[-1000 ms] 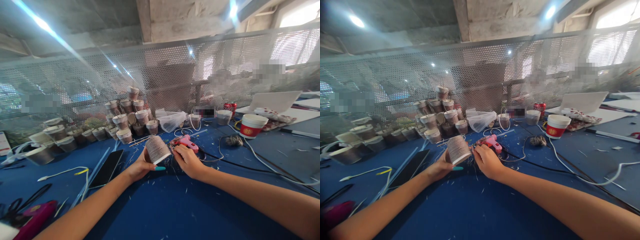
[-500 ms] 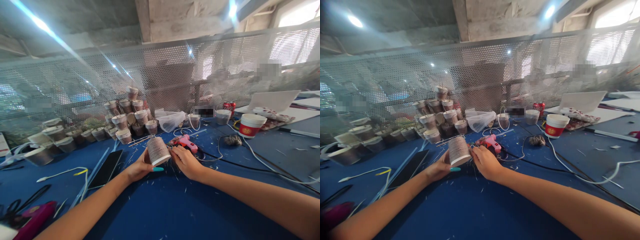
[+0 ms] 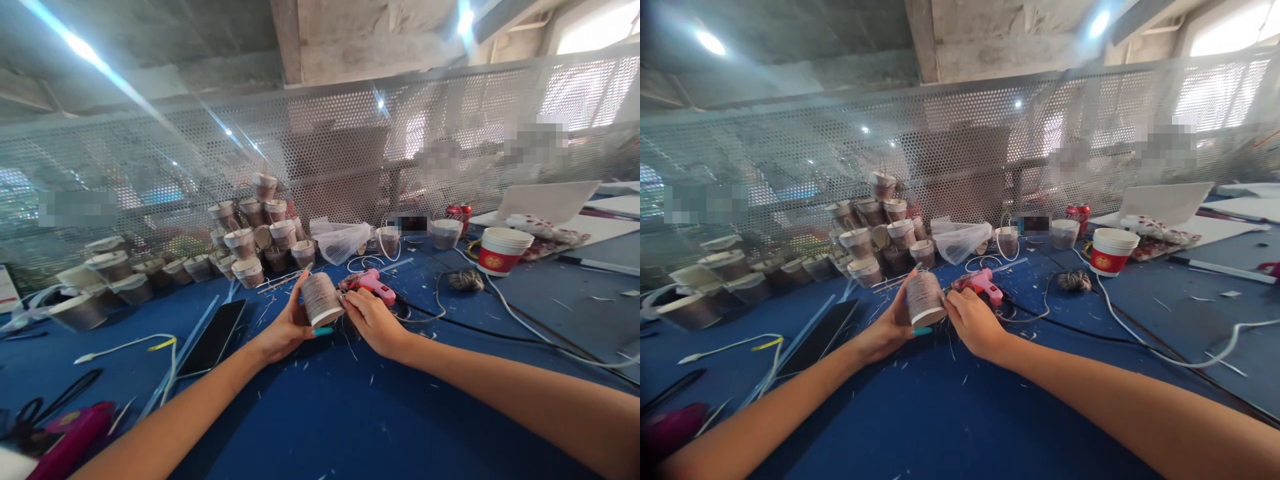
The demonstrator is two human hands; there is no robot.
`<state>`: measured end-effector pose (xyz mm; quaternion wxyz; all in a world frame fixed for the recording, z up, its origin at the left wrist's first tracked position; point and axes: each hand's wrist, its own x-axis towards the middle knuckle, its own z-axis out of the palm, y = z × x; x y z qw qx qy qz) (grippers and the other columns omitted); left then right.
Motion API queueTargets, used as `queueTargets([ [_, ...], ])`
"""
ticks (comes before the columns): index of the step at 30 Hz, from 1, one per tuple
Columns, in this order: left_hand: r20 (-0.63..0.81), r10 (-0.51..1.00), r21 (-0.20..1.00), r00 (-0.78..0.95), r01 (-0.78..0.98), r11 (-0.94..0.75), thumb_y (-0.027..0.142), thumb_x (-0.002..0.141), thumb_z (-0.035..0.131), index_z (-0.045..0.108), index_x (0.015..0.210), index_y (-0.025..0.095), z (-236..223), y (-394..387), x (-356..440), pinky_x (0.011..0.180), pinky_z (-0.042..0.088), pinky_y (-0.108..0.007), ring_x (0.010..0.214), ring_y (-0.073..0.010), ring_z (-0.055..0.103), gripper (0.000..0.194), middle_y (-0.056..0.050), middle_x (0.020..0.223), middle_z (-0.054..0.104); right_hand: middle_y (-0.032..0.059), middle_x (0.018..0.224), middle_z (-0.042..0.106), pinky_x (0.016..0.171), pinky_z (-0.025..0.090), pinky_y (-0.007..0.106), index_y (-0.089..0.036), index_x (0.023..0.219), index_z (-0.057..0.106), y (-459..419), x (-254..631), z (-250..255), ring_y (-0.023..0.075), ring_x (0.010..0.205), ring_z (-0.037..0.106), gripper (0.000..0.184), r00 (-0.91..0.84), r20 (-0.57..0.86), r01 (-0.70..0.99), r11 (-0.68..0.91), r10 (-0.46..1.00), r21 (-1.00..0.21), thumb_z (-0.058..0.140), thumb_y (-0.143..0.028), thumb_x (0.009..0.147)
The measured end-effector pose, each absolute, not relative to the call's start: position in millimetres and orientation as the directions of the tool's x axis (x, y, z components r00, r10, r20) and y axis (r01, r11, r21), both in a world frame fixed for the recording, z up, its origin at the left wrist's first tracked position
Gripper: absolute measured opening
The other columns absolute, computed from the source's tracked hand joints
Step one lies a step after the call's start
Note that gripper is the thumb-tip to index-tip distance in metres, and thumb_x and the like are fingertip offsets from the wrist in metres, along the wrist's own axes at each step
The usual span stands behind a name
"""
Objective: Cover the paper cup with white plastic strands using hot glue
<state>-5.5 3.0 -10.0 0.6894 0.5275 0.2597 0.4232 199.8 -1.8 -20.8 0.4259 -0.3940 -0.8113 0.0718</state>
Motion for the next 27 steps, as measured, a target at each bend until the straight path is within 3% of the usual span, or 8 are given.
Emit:
queueTargets([
  [4, 0.046, 0.856, 0.95, 0.515, -0.289, 0.122, 0.003, 0.053, 0.078, 0.023, 0.14, 0.049, -5.3, -0.7, -6.6, 0.103, 0.037, -0.04, 0.122, -0.0252, 0.05, 0.113, -0.001, 0.145, 0.042, 0.0037, 0.072, 0.051, 0.066, 0.044, 0.029, -0.018, 0.073, 0.05, -6.4, 197.6, -19.1, 0.0154, 0.068, 0.05, 0.028, -0.399, 0.613, 0.579, 0.706, 0.682, -0.408, 0.035, -0.024, 0.096],
  [9, 0.047, 0.87, 0.936, 0.492, -0.326, 0.133, 0.006, 0.053, 0.079, 0.028, 0.14, 0.042, -6.1, 0.0, -5.5, 0.105, 0.035, -0.042, 0.115, -0.0234, 0.056, 0.107, -0.004, 0.135, 0.052, 0.005, 0.074, 0.053, 0.068, 0.045, 0.03, -0.018, 0.077, 0.052, -8.5, 195.5, -18.7, 0.0159, 0.069, 0.051, 0.029, -0.449, 0.611, 0.604, 0.725, 0.652, -0.33, 0.033, -0.025, 0.097],
  [14, 0.065, 0.917, 0.93, 0.393, -0.358, 0.087, 0.004, 0.05, 0.08, 0.035, 0.135, 0.038, -7.2, 2.1, -4.7, 0.105, 0.037, -0.039, 0.116, -0.0232, 0.055, 0.102, -0.003, 0.133, 0.053, 0.0069, 0.076, 0.056, 0.072, 0.044, 0.035, -0.019, 0.076, 0.047, -7.4, 196.4, -19.3, 0.0202, 0.076, 0.052, 0.026, -0.342, 0.606, 0.665, 0.641, 0.718, -0.384, 0.033, -0.028, 0.096],
  [19, 0.03, 0.969, 0.944, 0.246, -0.327, 0.054, 0.002, 0.053, 0.079, 0.031, 0.134, 0.041, -3.7, 3.6, -7.2, 0.1, 0.042, -0.037, 0.112, -0.023, 0.056, 0.102, -0.001, 0.128, 0.054, 0.0115, 0.096, 0.055, 0.085, 0.041, 0.042, -0.019, 0.089, 0.045, -4.7, 203.7, -10.3, 0.0243, 0.093, 0.049, 0.005, -0.169, 0.732, 0.695, 0.606, 0.66, -0.387, 0.042, -0.022, 0.087],
  [22, 0.013, 0.97, 0.948, 0.243, -0.311, 0.065, -0.001, 0.051, 0.078, 0.027, 0.136, 0.045, -1.9, 3.5, -7.5, 0.096, 0.046, -0.036, 0.105, -0.0213, 0.06, 0.109, 0.0, 0.129, 0.052, 0.0148, 0.1, 0.052, 0.083, 0.041, 0.044, -0.017, 0.092, 0.046, 1.5, 209.2, -5.8, 0.028, 0.095, 0.047, 0.016, -0.059, 0.729, 0.852, 0.415, 0.682, -0.319, 0.051, -0.023, 0.078],
  [25, 0.011, 0.974, 0.954, 0.226, -0.294, 0.057, -0.003, 0.047, 0.079, 0.027, 0.135, 0.047, 1.0, 1.2, -5.5, 0.092, 0.049, -0.034, 0.107, -0.0211, 0.058, 0.114, 0.0, 0.132, 0.048, 0.0203, 0.101, 0.051, 0.08, 0.041, 0.047, -0.012, 0.095, 0.048, 9.5, 214.4, -6.4, 0.0344, 0.098, 0.047, 0.031, 0.024, 0.639, 0.958, 0.164, 0.769, -0.233, 0.06, -0.032, 0.074],
  [27, 0.019, 0.977, 0.956, 0.212, -0.291, 0.044, -0.003, 0.045, 0.079, 0.028, 0.135, 0.045, 3.9, -1.3, -3.7, 0.09, 0.051, -0.033, 0.112, -0.0223, 0.055, 0.114, -0.001, 0.134, 0.047, 0.0239, 0.101, 0.052, 0.078, 0.042, 0.048, -0.009, 0.095, 0.049, 14.6, 217.7, -8.2, 0.0373, 0.098, 0.049, 0.04, 0.043, 0.559, 0.979, 0.078, 0.828, -0.191, 0.063, -0.04, 0.074],
])
